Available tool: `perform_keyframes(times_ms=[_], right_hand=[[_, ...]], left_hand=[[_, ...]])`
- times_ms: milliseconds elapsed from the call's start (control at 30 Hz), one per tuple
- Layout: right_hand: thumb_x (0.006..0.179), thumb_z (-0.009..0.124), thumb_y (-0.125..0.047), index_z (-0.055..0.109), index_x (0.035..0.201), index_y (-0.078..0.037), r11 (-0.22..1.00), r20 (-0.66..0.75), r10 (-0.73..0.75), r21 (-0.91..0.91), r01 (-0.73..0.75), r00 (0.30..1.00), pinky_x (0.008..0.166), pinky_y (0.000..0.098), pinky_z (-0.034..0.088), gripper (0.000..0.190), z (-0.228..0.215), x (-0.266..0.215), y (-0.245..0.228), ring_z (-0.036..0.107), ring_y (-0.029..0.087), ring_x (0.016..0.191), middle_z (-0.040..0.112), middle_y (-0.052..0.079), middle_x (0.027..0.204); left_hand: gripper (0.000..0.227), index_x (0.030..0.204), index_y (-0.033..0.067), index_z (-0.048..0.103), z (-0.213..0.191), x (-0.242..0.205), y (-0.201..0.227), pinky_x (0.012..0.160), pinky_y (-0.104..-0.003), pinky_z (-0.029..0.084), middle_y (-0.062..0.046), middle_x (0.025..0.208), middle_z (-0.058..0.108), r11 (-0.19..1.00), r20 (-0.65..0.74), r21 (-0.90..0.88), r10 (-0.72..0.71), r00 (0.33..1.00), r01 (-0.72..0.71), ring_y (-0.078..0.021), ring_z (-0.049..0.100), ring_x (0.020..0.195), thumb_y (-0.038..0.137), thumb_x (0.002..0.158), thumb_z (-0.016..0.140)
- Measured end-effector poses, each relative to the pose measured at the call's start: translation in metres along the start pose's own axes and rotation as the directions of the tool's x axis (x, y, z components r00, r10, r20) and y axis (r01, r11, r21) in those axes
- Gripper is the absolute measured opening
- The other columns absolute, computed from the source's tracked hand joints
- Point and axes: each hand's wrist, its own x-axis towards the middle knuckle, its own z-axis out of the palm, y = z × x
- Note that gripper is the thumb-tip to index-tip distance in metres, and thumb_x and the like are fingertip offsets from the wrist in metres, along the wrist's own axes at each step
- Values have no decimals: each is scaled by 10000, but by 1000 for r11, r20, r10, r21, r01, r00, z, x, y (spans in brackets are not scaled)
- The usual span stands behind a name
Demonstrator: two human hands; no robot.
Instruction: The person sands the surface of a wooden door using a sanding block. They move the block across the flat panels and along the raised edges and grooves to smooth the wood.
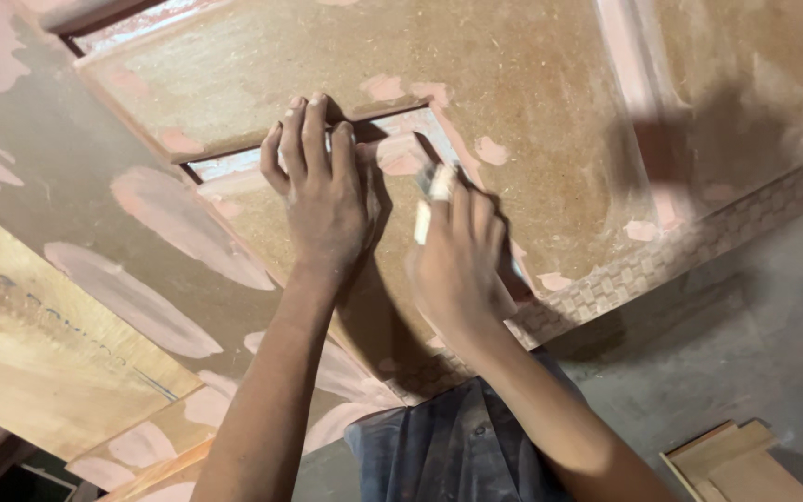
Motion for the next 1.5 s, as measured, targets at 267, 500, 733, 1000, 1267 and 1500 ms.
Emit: perform_keyframes(times_ms=[267, 500, 733, 1000, 1267, 1500], right_hand=[[795, 699, -123, 561, 1383, 58, 996, -135, -82, -58, 74, 988, 1041, 482, 381, 630, -1, -44, 35, 490, 359, 1262, 548, 178, 1328], [825, 673, -53, 608, 1254, 22, 999, -78, -16, -31, 14, 997, 1038, 515, 387, 441, 31, 34, -6, 485, 334, 1250, 530, 165, 1327], [730, 675, -39, 541, 1388, 158, 1000, 26, -20, 3, 20, 999, 933, 514, 390, 700, -11, -19, 19, 473, 373, 1146, 513, 224, 1264], [808, 678, 24, 596, 1315, 84, 983, -95, -112, 132, 124, 989, 1032, 474, 432, 517, 16, 37, 4, 524, 375, 1200, 566, 199, 1284], [758, 702, 18, 627, 1192, 61, 990, -141, -13, 138, 33, 990, 940, 497, 499, 443, 6, 30, 13, 616, 364, 1078, 641, 197, 1118], [700, 689, 20, 636, 1297, 63, 978, -126, -67, 190, 91, 990, 981, 466, 493, 601, -6, -30, 52, 594, 399, 1187, 654, 226, 1210]], left_hand=[[292, 1276, -32, 618, 1, -6, 1, 1234, -584, 229, -242, 1543, 459, 1000, 3, 18, 9, 1000, -9, -405, 367, 1481, 183, 1080, 646], [272, 1270, -29, 617, -1, -1, 3, 1227, -587, 241, -263, 1531, 460, 999, -4, 24, 23, 1000, -23, -420, 372, 1468, 152, 1068, 633], [294, 1277, -29, 612, 2, -3, 0, 1228, -585, 235, -260, 1538, 455, 1000, 0, 10, 18, 1000, -18, -415, 360, 1478, 168, 1060, 642], [328, 1311, -32, 619, 0, -5, -1, 1236, -596, 216, -263, 1563, 440, 1000, 44, 7, 7, 999, -7, -420, 330, 1488, 195, 1076, 630], [312, 1277, -28, 625, 4, 0, 1, 1231, -597, 224, -268, 1537, 451, 1000, 39, 5, 8, 999, -9, -424, 343, 1487, 195, 1058, 625], [314, 1331, -29, 623, 2, -1, 0, 1241, -604, 227, -272, 1563, 428, 999, 30, 21, 26, 999, -27, -432, 338, 1495, 172, 1090, 617]])
